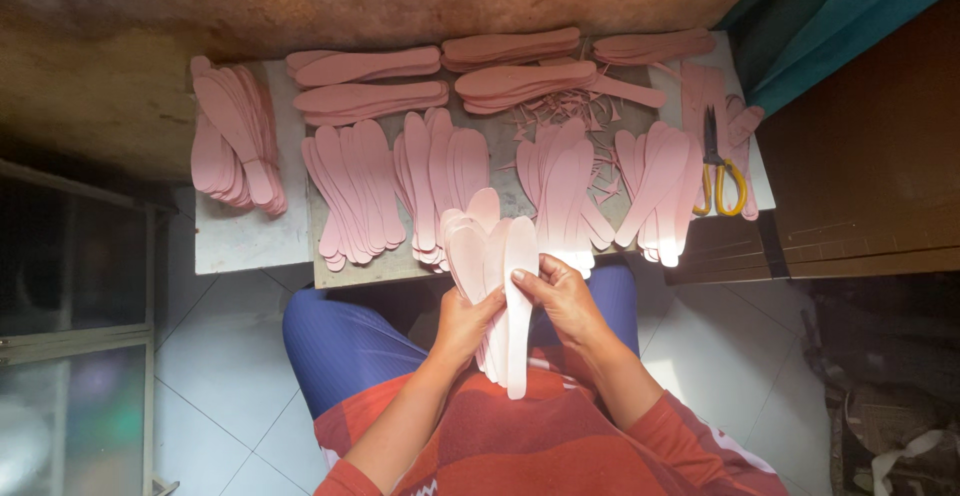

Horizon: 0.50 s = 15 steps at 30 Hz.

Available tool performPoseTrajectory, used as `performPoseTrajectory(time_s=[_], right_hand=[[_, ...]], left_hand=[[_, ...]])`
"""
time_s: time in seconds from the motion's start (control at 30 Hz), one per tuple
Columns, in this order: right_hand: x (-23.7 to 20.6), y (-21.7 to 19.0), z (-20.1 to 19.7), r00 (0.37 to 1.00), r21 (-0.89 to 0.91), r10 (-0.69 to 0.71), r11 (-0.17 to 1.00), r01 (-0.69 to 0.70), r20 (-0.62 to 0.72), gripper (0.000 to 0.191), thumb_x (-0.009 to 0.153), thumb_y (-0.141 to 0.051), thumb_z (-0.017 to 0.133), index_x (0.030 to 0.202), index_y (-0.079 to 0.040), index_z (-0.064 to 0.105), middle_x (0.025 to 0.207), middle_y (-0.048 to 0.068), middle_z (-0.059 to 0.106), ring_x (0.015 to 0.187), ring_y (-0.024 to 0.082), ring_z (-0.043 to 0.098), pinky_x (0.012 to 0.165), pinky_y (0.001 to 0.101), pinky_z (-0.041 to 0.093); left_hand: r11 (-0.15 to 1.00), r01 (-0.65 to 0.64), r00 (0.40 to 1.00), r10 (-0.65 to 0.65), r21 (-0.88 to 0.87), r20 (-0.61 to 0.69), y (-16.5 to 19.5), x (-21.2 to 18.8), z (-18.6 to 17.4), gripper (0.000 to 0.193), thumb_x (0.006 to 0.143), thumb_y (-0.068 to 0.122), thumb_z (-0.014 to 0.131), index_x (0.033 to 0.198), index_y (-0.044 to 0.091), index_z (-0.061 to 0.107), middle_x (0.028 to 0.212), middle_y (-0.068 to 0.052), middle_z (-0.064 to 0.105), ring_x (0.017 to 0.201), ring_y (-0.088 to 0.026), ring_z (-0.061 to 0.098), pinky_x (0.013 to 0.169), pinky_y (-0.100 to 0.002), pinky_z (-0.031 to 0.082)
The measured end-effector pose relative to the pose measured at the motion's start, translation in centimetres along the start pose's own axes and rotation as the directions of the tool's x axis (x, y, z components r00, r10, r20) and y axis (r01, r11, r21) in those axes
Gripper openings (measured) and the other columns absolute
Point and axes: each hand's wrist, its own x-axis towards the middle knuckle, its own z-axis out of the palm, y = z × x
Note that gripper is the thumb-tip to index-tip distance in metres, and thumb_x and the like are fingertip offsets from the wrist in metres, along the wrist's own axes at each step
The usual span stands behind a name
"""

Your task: The person sits on the floor and repeatedly picks up pink shoe insoles from a low table, aligns them by hand, and places them into neat stacks. The person handles the insoles one at a time or in small groups, occasionally adjusting the alignment before stacking.

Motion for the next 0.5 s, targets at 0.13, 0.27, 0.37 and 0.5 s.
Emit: performPoseTrajectory(time_s=[0.13, 0.27, 0.37, 0.5], right_hand=[[0.0, 0.4, -1.0, 0.999, 0.009, 0.032, 0.999, -0.032, -0.035, 0.028, 0.089, -0.016, 0.071, 0.114, -0.003, 0.071, 0.098, 0.006, 0.077, 0.086, 0.012, 0.071, 0.081, 0.0285, 0.056], [1.0, -0.4, -3.2, 0.998, 0.059, -0.023, 0.998, 0.026, -0.053, 0.026, 0.094, -0.016, 0.072, 0.113, 0.002, 0.072, 0.098, 0.007, 0.076, 0.083, 0.011, 0.068, 0.075, 0.0272, 0.054], [3.5, -3.0, -5.7, 0.99, 0.091, -0.08, 0.992, 0.091, -0.114, 0.024, 0.093, -0.013, 0.072, 0.111, 0.003, 0.07, 0.097, 0.008, 0.076, 0.082, 0.013, 0.07, 0.072, 0.0266, 0.056], [6.2, -6.5, -8.5, 0.938, -0.084, -0.27, 0.963, 0.257, -0.219, 0.023, 0.094, -0.012, 0.071, 0.113, 0.0, 0.067, 0.095, 0.008, 0.075, 0.08, 0.015, 0.071, 0.07, 0.0278, 0.057]], left_hand=[[0.994, 0.066, 0.997, -0.061, 0.084, -0.052, 0.2, -0.3, 0.4, 0.033, 0.087, 0.01, 0.078, 0.115, -0.007, 0.072, 0.101, -0.014, 0.078, 0.086, -0.018, 0.074, 0.074, -0.031, 0.06], [0.999, 0.019, 0.999, -0.02, 0.033, 0.031, 0.2, -0.3, 0.6, 0.037, 0.095, 0.022, 0.071, 0.12, -0.005, 0.068, 0.099, -0.011, 0.074, 0.084, -0.014, 0.068, 0.073, -0.028, 0.057], [0.997, 0.027, 0.998, -0.03, 0.066, 0.046, 0.1, -0.3, 0.4, 0.046, 0.101, 0.035, 0.057, 0.131, 0.0, 0.061, 0.098, -0.014, 0.074, 0.08, -0.015, 0.064, 0.069, -0.028, 0.055], [0.995, 0.003, 0.991, 0.01, -0.096, 0.136, -0.3, -0.6, 0.5, 0.049, 0.103, 0.037, 0.042, 0.138, 0.004, 0.048, 0.115, -0.019, 0.072, 0.085, -0.019, 0.068, 0.075, -0.031, 0.058]])
